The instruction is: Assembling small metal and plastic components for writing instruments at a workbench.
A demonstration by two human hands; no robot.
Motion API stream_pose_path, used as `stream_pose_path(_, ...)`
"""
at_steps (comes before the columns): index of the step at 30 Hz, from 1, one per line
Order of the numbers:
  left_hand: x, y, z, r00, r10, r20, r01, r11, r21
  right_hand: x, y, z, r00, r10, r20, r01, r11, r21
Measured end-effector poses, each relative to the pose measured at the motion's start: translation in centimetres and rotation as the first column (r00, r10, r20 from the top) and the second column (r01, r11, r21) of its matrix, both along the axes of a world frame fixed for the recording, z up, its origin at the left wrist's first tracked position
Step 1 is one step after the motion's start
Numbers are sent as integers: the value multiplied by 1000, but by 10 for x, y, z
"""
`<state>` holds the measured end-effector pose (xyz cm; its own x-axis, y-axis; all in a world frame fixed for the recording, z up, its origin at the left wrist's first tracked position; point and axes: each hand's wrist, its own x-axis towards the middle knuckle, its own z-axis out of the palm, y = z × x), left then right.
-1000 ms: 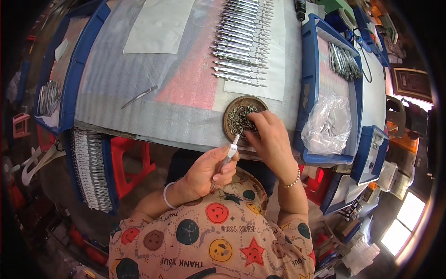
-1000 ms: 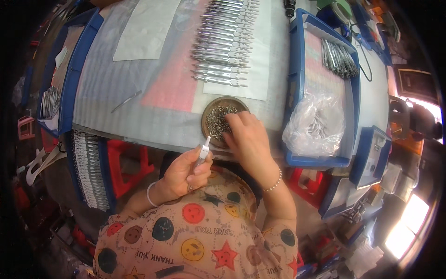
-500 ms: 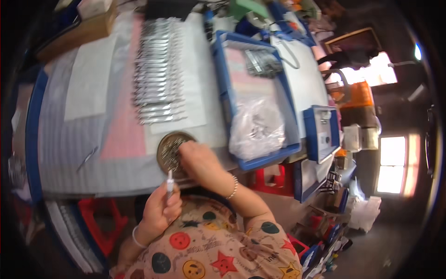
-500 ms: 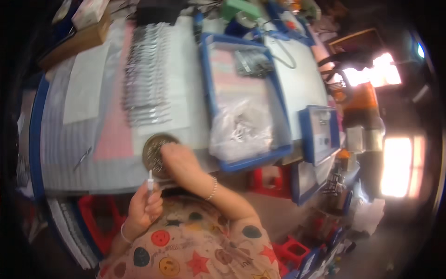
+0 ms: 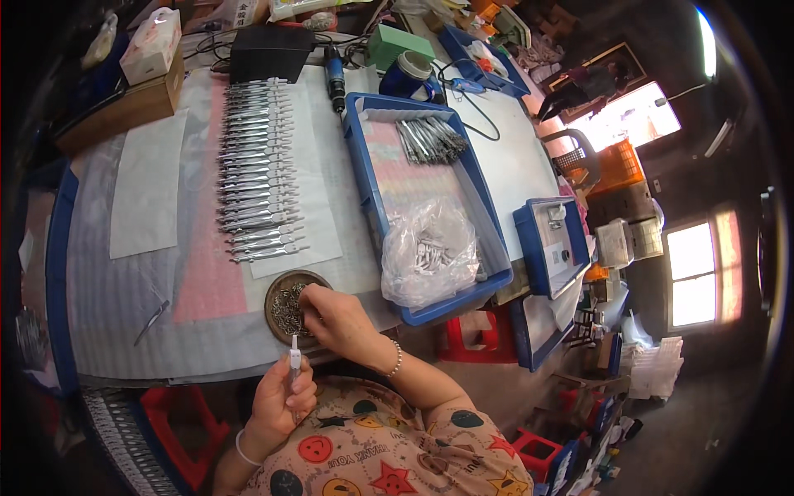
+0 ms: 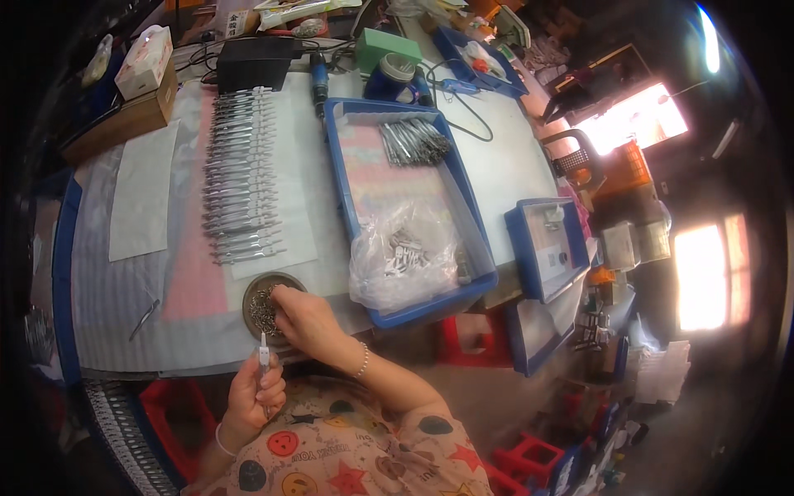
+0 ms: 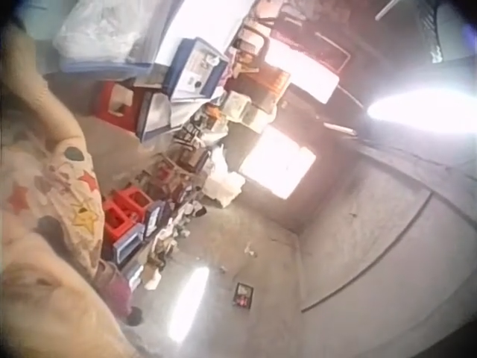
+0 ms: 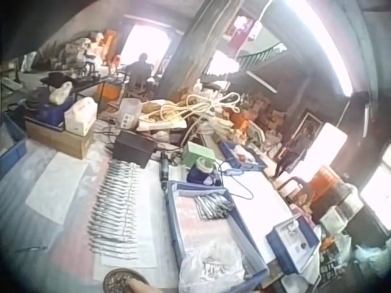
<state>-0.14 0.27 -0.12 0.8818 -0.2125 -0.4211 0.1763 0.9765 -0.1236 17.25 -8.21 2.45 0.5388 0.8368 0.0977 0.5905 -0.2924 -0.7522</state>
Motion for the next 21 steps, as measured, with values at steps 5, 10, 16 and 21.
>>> stream_pose_path(5,1,0,0,1000,-12,21,12,1000,-29,-4,-1,4,994,-35,-103,44,996,80)
stream_pose_path(10,0,0,3,1000,-15,22,15,1000,-3,-8,-6,12,970,-44,-241,60,996,60)
stream_pose_path(16,2,0,1,1000,-21,21,21,1000,-20,-15,-12,13,938,-60,-343,81,996,46)
stream_pose_path(21,2,-1,3,1000,-11,12,11,1000,-14,-23,-18,23,912,-55,-407,102,990,95)
